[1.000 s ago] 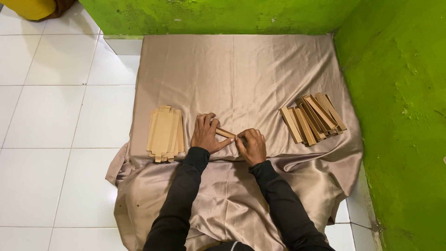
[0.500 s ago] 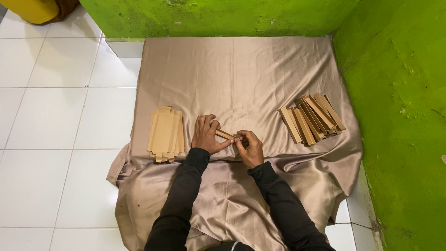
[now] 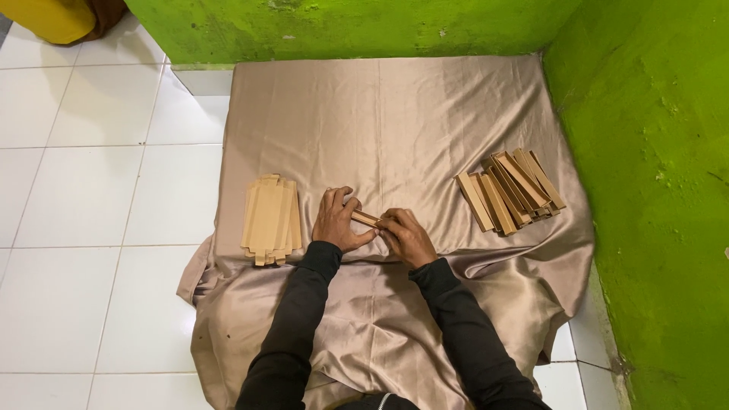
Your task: The person folds cardboard pieces by hand and stacks them on a fabric surface, then picks up a flat template to fold into a rectangular component.
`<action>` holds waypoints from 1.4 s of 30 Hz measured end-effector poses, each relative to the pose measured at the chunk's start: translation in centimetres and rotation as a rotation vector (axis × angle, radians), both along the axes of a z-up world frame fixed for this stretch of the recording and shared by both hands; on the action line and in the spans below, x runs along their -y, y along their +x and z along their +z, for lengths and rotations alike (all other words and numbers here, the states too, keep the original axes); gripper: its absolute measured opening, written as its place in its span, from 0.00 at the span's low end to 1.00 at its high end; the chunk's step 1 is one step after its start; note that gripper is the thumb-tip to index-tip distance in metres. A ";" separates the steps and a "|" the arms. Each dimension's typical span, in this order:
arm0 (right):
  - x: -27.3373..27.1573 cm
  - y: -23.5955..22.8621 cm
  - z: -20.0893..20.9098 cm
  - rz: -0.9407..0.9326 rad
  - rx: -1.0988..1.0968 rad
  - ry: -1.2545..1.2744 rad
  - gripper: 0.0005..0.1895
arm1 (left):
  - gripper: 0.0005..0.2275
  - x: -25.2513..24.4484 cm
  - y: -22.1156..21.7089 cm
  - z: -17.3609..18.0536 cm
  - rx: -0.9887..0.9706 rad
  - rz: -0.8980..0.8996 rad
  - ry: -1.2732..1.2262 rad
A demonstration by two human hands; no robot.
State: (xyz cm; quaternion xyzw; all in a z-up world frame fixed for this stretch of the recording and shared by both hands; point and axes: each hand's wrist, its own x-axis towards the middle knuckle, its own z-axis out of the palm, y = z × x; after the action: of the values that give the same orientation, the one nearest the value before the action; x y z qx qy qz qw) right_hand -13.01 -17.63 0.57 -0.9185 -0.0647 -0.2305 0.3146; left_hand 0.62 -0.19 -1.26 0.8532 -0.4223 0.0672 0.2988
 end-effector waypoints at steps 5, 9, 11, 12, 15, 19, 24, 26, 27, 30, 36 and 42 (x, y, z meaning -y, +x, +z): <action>1.0 -0.1 -0.3 -0.029 -0.100 -0.178 0.06 | 0.27 -0.1 -0.1 0.2 0.003 -0.004 0.008; 1.0 0.0 -1.0 -0.029 -0.111 -0.242 0.07 | 0.26 0.0 -0.1 0.0 0.028 -0.002 -0.007; 1.1 0.0 -1.8 -0.039 -0.076 -0.227 0.08 | 0.26 -0.1 -0.2 0.0 0.018 -0.004 -0.014; 1.2 0.0 -2.2 -0.050 -0.043 -0.214 0.11 | 0.26 0.0 -0.1 0.0 0.006 -0.007 -0.024; 1.7 0.4 -3.1 -0.060 -0.034 -0.203 0.09 | 0.23 0.2 0.3 -1.3 0.024 0.004 -0.037; 1.9 -0.1 -2.6 -0.090 -0.014 -0.215 0.06 | 0.22 0.0 0.0 -1.2 0.064 0.051 0.013; 1.4 -0.7 -0.4 -0.092 -0.030 -0.081 0.15 | 0.22 0.1 0.4 -1.9 0.077 0.042 0.052; 2.2 -0.6 -0.8 -0.093 -0.029 -0.008 0.18 | 0.22 0.1 0.4 -2.0 0.082 0.038 0.046; 2.7 -0.6 -1.1 -0.098 -0.028 0.064 0.20 | 0.21 0.2 0.4 -2.1 0.086 0.030 0.039; 2.6 -0.7 -0.8 -0.124 -0.003 0.080 0.15 | 0.18 0.1 0.1 -1.1 0.095 0.016 -0.009; 1.2 -0.4 -1.3 -0.098 -0.027 0.075 0.12 | 0.17 -0.2 -0.1 -0.5 0.075 -0.018 0.009; 0.9 -0.6 0.3 -0.088 -0.033 0.039 0.12 | 0.18 0.0 0.3 -1.6 0.055 -0.019 0.020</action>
State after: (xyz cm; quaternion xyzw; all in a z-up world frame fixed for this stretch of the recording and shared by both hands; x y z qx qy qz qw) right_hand -13.62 -18.52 0.87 -0.9178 -0.0144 -0.2304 0.3231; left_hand 0.95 -0.23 -2.82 0.8497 -0.4393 0.0835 0.2793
